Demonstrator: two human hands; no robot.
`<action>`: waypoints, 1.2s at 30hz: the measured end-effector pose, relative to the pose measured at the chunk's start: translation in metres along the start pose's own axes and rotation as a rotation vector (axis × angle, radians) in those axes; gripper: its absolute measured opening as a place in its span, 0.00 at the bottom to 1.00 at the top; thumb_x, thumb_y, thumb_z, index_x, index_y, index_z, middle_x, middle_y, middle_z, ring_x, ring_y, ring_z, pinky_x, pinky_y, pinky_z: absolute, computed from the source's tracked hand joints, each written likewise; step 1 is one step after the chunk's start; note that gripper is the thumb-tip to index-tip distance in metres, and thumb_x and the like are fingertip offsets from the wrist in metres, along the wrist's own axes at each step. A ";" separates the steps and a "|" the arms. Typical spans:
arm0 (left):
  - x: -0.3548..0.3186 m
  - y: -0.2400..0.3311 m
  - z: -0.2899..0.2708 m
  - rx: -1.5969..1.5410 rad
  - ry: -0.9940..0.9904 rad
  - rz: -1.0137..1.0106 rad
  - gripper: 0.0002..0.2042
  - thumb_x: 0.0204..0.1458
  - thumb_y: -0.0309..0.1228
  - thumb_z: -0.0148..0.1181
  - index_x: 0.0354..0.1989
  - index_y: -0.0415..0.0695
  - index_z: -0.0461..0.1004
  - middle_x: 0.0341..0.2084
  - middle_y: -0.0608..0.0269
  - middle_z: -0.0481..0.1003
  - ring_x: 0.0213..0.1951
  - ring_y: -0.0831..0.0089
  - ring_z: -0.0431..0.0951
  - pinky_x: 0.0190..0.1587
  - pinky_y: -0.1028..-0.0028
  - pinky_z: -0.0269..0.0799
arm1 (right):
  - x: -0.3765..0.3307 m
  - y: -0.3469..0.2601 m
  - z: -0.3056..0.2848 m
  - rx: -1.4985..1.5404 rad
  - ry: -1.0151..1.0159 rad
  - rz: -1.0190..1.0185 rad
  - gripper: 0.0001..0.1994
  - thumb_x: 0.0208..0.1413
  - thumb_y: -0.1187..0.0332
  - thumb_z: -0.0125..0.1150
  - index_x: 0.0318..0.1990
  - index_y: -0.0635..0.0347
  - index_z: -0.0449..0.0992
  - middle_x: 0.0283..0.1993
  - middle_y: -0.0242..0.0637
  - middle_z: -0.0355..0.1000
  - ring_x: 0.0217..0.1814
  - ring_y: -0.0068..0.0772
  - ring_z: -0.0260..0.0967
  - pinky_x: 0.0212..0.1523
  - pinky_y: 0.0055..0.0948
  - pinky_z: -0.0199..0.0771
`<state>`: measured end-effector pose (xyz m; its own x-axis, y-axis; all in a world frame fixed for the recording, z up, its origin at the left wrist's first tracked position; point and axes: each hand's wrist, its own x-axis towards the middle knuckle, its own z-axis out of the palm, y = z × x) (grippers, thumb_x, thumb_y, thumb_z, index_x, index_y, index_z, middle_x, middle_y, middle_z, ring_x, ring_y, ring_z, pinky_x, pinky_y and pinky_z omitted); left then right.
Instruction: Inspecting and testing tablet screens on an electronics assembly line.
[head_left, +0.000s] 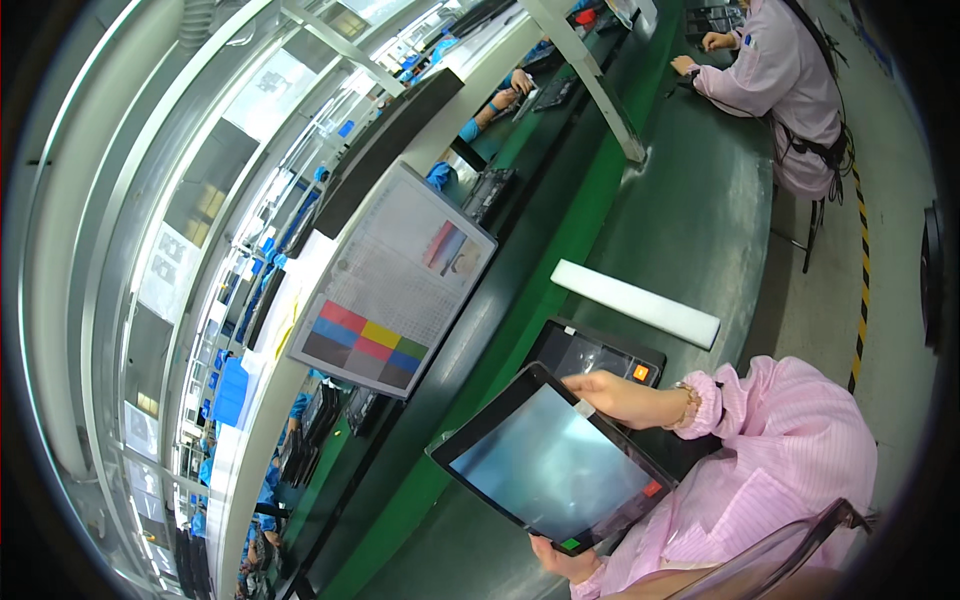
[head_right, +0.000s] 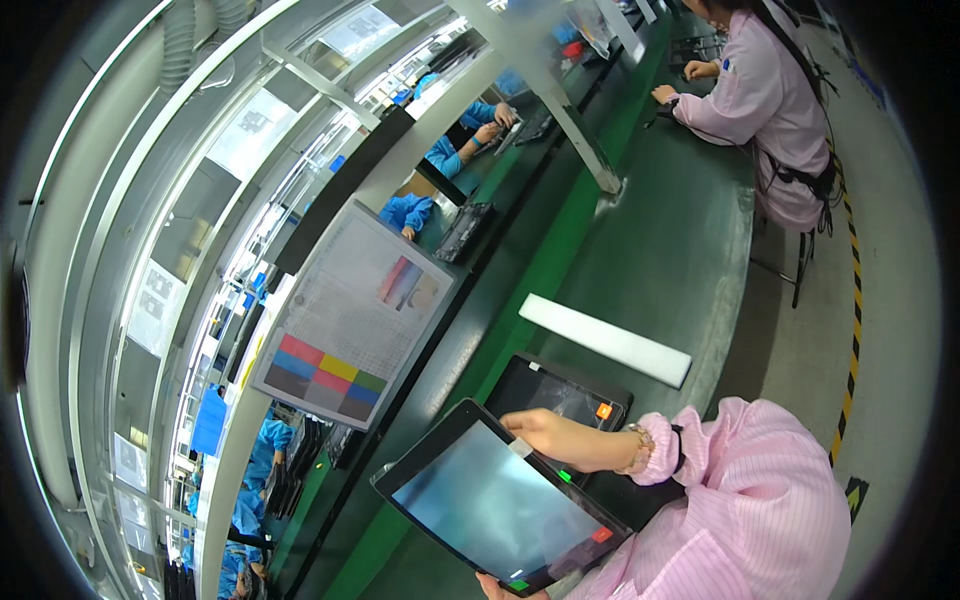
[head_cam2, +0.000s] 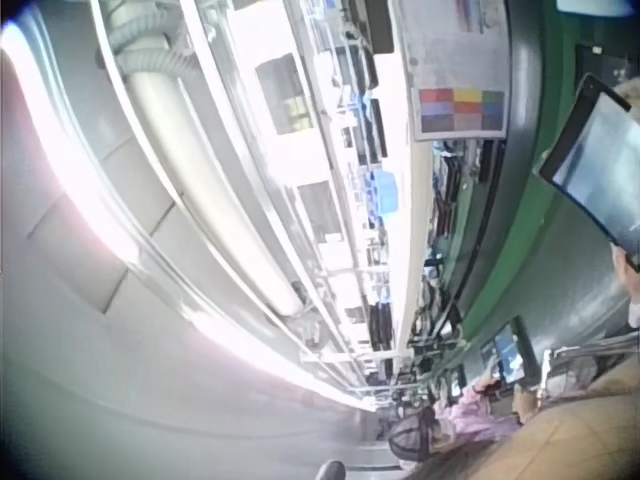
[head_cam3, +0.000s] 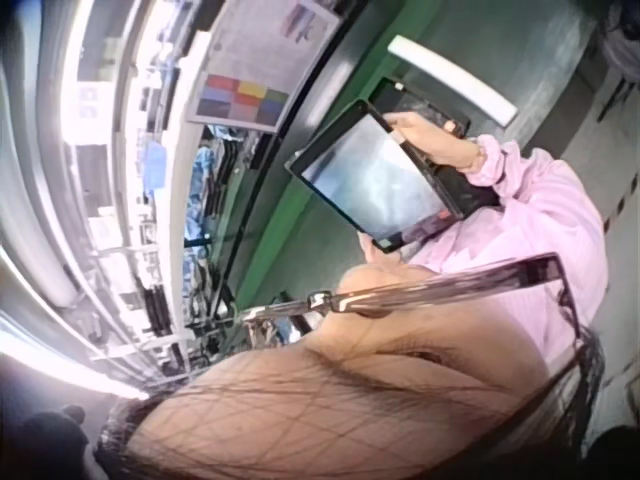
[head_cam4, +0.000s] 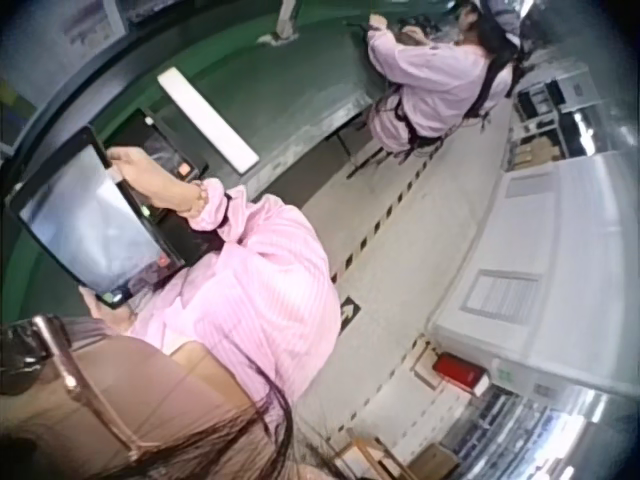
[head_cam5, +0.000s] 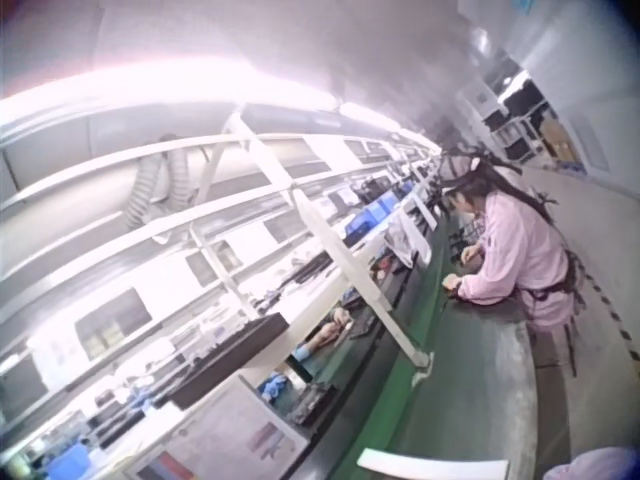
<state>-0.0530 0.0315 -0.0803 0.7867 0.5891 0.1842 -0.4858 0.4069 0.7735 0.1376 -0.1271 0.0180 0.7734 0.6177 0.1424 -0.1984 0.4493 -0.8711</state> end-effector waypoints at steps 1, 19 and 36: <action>0.002 0.007 0.017 0.060 0.031 -0.018 0.22 0.55 0.39 0.42 0.51 0.35 0.66 0.45 0.55 0.71 0.46 0.63 0.72 0.49 0.67 0.68 | -0.004 0.003 -0.007 0.103 -0.035 0.105 0.13 0.64 0.64 0.45 0.47 0.62 0.70 0.37 0.25 0.70 0.36 0.10 0.63 0.37 0.16 0.65; 0.111 0.039 0.084 0.200 -0.363 -0.058 0.34 0.61 0.32 0.44 0.68 0.53 0.30 0.61 0.59 0.53 0.48 0.67 0.68 0.40 0.61 0.78 | 0.105 -0.053 -0.015 0.110 -0.151 -0.258 0.17 0.63 0.55 0.45 0.46 0.61 0.69 0.41 0.29 0.70 0.42 0.16 0.66 0.45 0.20 0.67; 0.161 0.035 0.091 0.435 -0.305 0.054 0.42 0.54 0.19 0.49 0.68 0.60 0.28 0.60 0.58 0.57 0.47 0.71 0.69 0.37 0.64 0.80 | 0.177 -0.038 -0.017 0.085 -0.201 -0.306 0.17 0.64 0.55 0.44 0.44 0.60 0.69 0.41 0.30 0.70 0.44 0.16 0.65 0.46 0.22 0.66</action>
<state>0.0909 0.0769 0.0320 0.8716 0.3448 0.3484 -0.3768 0.0166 0.9261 0.2923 -0.0460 0.0683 0.6730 0.5571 0.4865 -0.0324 0.6793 -0.7332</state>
